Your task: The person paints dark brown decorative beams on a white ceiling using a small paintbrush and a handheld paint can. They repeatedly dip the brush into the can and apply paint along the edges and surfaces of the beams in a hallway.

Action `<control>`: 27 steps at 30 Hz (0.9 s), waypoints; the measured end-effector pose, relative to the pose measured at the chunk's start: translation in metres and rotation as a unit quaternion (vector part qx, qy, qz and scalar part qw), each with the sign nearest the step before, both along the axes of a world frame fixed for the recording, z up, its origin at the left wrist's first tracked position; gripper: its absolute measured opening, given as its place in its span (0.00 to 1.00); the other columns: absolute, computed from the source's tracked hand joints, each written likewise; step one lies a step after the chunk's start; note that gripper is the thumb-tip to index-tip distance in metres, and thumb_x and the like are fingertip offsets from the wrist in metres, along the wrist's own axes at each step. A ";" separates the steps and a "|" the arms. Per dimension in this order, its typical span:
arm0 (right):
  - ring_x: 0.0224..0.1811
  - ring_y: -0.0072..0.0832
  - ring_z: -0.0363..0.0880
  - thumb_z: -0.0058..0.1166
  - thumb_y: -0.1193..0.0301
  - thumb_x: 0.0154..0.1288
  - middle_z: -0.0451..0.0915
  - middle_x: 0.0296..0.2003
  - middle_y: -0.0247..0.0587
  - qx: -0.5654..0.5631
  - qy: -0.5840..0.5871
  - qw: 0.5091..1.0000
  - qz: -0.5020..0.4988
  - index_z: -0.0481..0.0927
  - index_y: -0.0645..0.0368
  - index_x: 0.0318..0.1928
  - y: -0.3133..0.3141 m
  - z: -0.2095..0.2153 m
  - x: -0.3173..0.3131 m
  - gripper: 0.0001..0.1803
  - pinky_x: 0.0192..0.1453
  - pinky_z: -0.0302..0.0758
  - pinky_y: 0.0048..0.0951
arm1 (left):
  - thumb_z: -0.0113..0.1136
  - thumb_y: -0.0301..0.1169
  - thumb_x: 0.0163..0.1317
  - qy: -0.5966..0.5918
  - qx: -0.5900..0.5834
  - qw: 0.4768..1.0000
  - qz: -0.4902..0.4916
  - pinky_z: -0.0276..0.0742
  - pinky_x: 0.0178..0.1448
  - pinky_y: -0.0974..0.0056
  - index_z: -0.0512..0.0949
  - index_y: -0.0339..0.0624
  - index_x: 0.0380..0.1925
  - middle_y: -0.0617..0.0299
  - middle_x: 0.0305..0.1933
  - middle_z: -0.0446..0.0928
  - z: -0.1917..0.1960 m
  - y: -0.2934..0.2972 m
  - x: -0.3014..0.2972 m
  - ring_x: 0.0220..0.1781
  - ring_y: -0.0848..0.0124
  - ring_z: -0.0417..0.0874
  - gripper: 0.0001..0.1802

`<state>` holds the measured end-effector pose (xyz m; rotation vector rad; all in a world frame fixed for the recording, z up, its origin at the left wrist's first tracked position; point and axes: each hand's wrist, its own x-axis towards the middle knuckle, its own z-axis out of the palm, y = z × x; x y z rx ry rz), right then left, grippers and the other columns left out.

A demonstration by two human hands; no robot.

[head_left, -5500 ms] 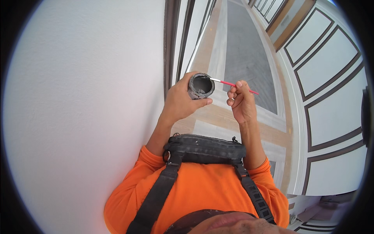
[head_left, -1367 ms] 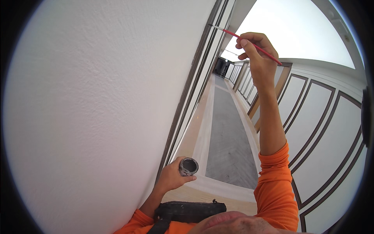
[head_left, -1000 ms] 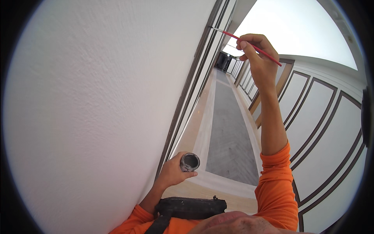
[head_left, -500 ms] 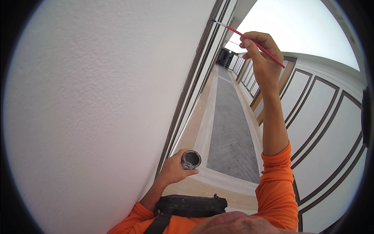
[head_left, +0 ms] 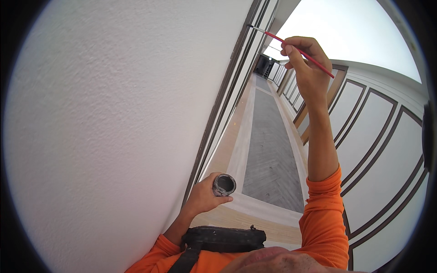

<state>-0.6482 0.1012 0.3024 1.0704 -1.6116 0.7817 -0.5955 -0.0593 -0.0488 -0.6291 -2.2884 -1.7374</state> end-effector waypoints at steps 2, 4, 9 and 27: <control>0.41 0.19 0.87 0.63 0.72 0.71 0.88 0.40 0.36 -0.004 0.007 1.000 0.016 0.87 0.60 0.47 -0.003 0.004 -0.002 0.08 0.36 0.84 0.21 | 0.85 0.40 0.48 -0.005 -0.001 1.000 0.000 0.83 0.60 0.57 0.77 0.43 0.60 0.52 0.53 0.86 0.000 -0.001 0.000 0.55 0.56 0.89 0.39; 0.40 0.19 0.87 0.63 0.72 0.71 0.88 0.39 0.36 -0.029 0.018 0.999 0.011 0.87 0.60 0.48 -0.005 0.010 -0.001 0.08 0.36 0.84 0.21 | 0.85 0.40 0.48 -0.006 -0.004 1.000 -0.004 0.83 0.60 0.57 0.77 0.43 0.60 0.52 0.53 0.86 0.001 0.000 0.000 0.55 0.56 0.89 0.39; 0.41 0.21 0.89 0.63 0.71 0.72 0.88 0.39 0.35 -0.044 0.058 0.997 0.026 0.87 0.59 0.48 -0.007 0.027 -0.004 0.09 0.36 0.85 0.21 | 0.85 0.40 0.47 -0.002 -0.007 1.000 -0.004 0.83 0.61 0.57 0.77 0.43 0.60 0.51 0.53 0.86 0.004 -0.001 0.000 0.56 0.55 0.89 0.40; 0.44 0.25 0.90 0.63 0.69 0.73 0.90 0.43 0.38 -0.013 0.047 0.999 -0.022 0.86 0.60 0.50 -0.009 0.035 -0.005 0.10 0.38 0.85 0.24 | 0.85 0.40 0.47 0.000 -0.006 1.000 -0.001 0.83 0.60 0.57 0.77 0.43 0.60 0.50 0.53 0.86 0.000 -0.001 -0.001 0.55 0.54 0.89 0.40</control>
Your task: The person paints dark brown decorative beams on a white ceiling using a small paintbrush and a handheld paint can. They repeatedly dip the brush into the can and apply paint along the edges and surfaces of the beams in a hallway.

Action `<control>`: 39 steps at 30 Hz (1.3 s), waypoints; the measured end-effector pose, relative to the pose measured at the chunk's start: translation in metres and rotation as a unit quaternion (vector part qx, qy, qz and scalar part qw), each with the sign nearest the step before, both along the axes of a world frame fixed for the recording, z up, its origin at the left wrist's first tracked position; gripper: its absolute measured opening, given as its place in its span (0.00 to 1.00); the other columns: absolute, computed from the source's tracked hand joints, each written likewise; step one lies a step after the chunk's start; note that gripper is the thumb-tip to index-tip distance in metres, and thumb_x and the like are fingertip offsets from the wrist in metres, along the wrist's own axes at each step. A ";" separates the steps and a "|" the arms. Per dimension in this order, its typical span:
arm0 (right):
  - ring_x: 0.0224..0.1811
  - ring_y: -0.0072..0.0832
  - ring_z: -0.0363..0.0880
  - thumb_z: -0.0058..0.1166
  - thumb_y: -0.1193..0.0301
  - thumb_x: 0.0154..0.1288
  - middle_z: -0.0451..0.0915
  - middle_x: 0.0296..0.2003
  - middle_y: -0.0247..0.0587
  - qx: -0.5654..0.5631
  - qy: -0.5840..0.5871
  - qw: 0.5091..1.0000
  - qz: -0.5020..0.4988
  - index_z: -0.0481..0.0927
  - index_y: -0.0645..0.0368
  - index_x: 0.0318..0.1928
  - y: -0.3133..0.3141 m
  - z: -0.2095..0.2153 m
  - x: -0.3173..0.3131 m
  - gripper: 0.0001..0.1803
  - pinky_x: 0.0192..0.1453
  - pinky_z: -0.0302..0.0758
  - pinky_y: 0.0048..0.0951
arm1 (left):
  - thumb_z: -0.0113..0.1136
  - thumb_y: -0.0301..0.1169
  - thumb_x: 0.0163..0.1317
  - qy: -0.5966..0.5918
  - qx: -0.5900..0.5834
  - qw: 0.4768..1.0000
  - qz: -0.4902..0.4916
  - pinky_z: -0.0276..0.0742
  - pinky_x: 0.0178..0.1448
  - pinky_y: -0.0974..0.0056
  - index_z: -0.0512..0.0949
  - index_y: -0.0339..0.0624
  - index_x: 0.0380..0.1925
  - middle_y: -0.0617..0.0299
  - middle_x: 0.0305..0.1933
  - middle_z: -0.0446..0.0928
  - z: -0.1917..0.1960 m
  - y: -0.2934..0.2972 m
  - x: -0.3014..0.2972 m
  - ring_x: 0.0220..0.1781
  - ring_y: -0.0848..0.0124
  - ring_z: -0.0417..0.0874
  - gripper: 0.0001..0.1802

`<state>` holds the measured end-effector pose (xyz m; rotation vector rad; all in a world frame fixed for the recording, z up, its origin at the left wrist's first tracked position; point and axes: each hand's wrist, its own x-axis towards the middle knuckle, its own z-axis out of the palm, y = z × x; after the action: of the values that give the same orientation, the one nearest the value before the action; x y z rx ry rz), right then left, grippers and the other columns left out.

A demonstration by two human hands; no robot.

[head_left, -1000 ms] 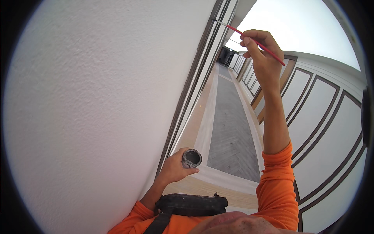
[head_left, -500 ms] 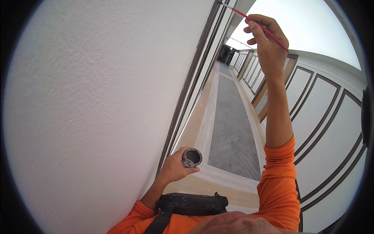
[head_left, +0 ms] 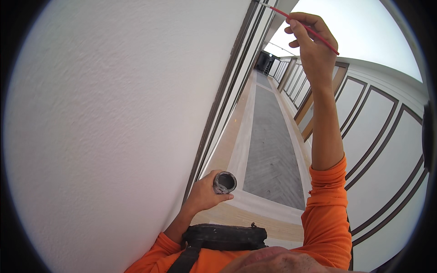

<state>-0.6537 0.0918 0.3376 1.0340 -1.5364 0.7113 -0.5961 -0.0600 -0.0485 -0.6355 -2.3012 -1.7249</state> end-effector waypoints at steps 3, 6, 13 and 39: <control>0.44 0.25 0.90 0.63 0.69 0.73 0.90 0.43 0.38 0.003 0.011 1.000 -0.001 0.86 0.59 0.50 0.002 0.000 -0.001 0.10 0.39 0.85 0.24 | 0.85 0.41 0.47 -0.007 -0.003 1.000 0.000 0.83 0.60 0.57 0.77 0.43 0.60 0.51 0.53 0.86 0.001 0.001 0.001 0.55 0.54 0.89 0.40; 0.44 0.25 0.90 0.62 0.70 0.73 0.90 0.43 0.38 -0.005 0.023 1.000 0.005 0.86 0.59 0.50 -0.001 0.005 0.001 0.10 0.39 0.85 0.24 | 0.85 0.41 0.47 -0.009 -0.007 1.000 0.000 0.83 0.60 0.57 0.76 0.43 0.60 0.50 0.53 0.86 0.001 0.001 0.001 0.55 0.54 0.89 0.40; 0.44 0.25 0.90 0.63 0.69 0.73 0.90 0.42 0.38 0.012 0.022 1.000 -0.007 0.87 0.59 0.50 0.002 0.007 -0.002 0.10 0.39 0.86 0.24 | 0.85 0.41 0.47 -0.003 -0.008 1.000 0.002 0.83 0.60 0.56 0.77 0.43 0.60 0.50 0.53 0.86 0.004 0.000 0.003 0.56 0.53 0.88 0.40; 0.36 0.22 0.87 0.63 0.76 0.69 0.86 0.34 0.40 -0.035 -0.190 0.979 0.067 0.83 0.63 0.42 0.025 -0.104 0.035 0.05 0.34 0.84 0.22 | 0.86 0.38 0.46 0.011 0.009 1.000 0.001 0.82 0.59 0.59 0.77 0.42 0.59 0.53 0.51 0.86 -0.003 0.003 -0.005 0.54 0.58 0.89 0.40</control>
<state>-0.6184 0.1173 0.2340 0.9957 -1.7614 1.0989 -0.6008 -0.0574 -0.0520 -0.6461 -2.2688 -1.7263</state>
